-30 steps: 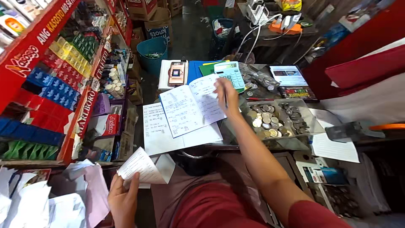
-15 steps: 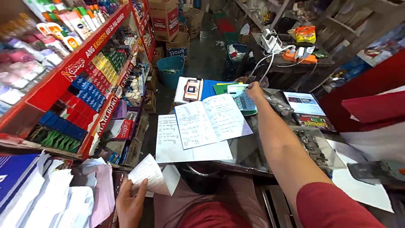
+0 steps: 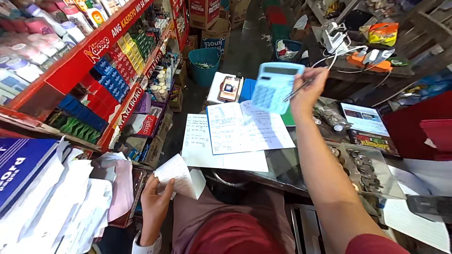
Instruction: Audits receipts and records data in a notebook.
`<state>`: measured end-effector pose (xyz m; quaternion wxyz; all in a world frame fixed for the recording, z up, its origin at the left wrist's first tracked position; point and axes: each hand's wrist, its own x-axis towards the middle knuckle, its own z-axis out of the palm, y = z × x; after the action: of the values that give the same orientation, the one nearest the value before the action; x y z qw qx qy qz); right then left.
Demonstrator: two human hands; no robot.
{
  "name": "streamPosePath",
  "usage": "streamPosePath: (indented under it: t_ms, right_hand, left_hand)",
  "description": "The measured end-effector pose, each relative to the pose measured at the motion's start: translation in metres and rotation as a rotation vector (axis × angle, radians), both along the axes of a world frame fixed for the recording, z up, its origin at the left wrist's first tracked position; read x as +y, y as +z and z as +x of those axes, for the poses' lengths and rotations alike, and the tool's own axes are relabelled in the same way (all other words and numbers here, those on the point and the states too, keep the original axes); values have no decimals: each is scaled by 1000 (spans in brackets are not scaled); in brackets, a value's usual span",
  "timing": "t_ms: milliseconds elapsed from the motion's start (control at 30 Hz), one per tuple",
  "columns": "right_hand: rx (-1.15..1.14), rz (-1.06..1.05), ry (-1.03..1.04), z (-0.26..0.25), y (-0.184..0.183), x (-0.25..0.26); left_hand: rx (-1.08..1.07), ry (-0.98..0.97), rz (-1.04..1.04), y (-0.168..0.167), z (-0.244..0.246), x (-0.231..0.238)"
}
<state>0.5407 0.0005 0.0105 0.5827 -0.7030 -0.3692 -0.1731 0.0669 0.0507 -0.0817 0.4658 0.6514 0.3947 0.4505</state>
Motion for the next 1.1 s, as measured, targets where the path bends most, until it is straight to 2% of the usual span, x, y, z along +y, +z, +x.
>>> streamPosePath:
  t_ms: [67, 133, 200, 267, 367, 567, 700, 800, 900, 1100]
  right_hand:
    - [257, -54, 236, -32, -23, 6]
    - [459, -182, 367, -56, -51, 11]
    - [483, -287, 399, -60, -79, 15]
    - [391, -412, 319, -60, -89, 11]
    - [156, -519, 229, -70, -85, -9]
    - [-110, -728, 339, -82, -97, -26]
    - [-164, -724, 324, -91, -95, -26]
    - [-210, -620, 457, -117, -88, -28]
    - [-326, -593, 573, -140, -96, -31]
    - [-432, -625, 547, -152, -109, -41]
  left_hand:
    - [-19, -7, -1, 1, 1, -1]
    - [-26, -8, -2, 2, -1, -1]
    - [-20, -3, -4, 1, -3, 0]
    - [-14, 7, -10, 1, -4, -1]
    - [-14, 9, -10, 1, -3, -1]
    - [-18, -18, -8, 1, 0, 1]
    - [-19, -20, 3, -1, -2, -2]
    - [-26, -17, -3, 0, -3, -3]
    - [-26, -12, -8, 1, -5, -3]
    - [-13, -17, 15, -1, -5, -2]
